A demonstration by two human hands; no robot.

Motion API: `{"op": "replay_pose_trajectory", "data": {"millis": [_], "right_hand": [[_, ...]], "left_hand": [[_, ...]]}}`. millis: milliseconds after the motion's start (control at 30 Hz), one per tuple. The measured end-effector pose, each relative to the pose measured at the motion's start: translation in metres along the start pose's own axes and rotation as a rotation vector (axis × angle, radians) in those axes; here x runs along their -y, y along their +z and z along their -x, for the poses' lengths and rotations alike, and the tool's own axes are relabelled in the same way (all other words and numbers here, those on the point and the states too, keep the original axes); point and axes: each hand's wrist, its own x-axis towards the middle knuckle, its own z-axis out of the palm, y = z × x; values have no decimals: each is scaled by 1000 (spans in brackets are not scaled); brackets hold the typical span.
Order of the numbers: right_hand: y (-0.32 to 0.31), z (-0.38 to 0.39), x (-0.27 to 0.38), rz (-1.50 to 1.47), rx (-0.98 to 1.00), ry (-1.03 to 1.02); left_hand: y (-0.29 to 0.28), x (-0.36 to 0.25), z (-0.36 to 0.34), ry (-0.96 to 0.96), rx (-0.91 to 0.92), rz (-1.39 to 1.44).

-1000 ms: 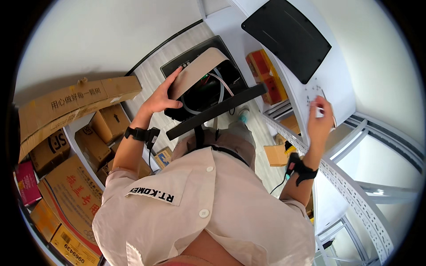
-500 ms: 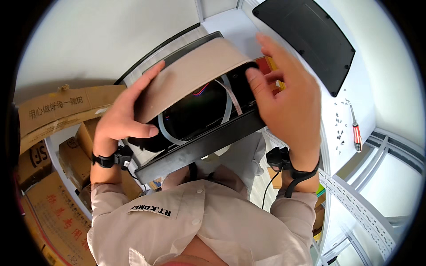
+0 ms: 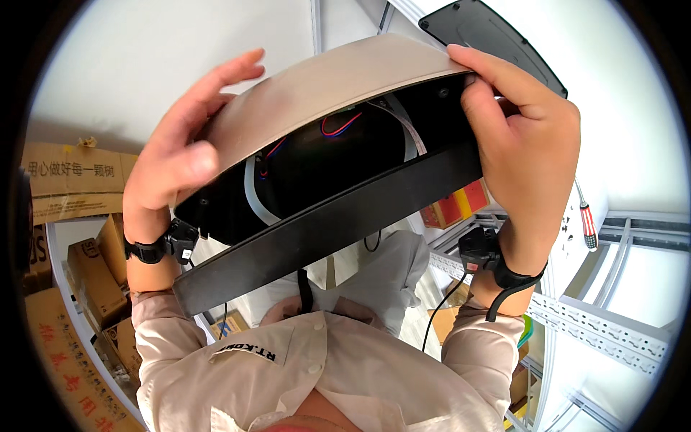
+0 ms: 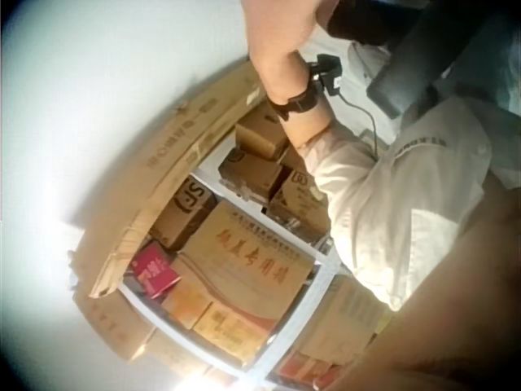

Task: The person uses a screwdriver to handle screws on an electronic appliance, then lifts the top casing to reveal the internal circuit board and wiring.

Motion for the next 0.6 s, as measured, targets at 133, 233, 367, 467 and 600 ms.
{"op": "replay_pose_trajectory", "data": {"millis": [133, 233, 367, 467, 600], "right_hand": [[-2, 4, -1, 39, -71, -35], [5, 8, -7, 2, -129, -64], [4, 13, -9, -52, -184, -105], [3, 16, -15, -93, -202, -115], [2, 21, -17, -110, -217, -134]], "left_hand": [[-7, 22, 11, 173, -293, 103], [-4, 61, 37, 279, -420, 322], [43, 48, 67, 358, -426, 318], [57, 35, 71, 318, -475, 193], [61, 12, 74, 269, -524, -86]]}}
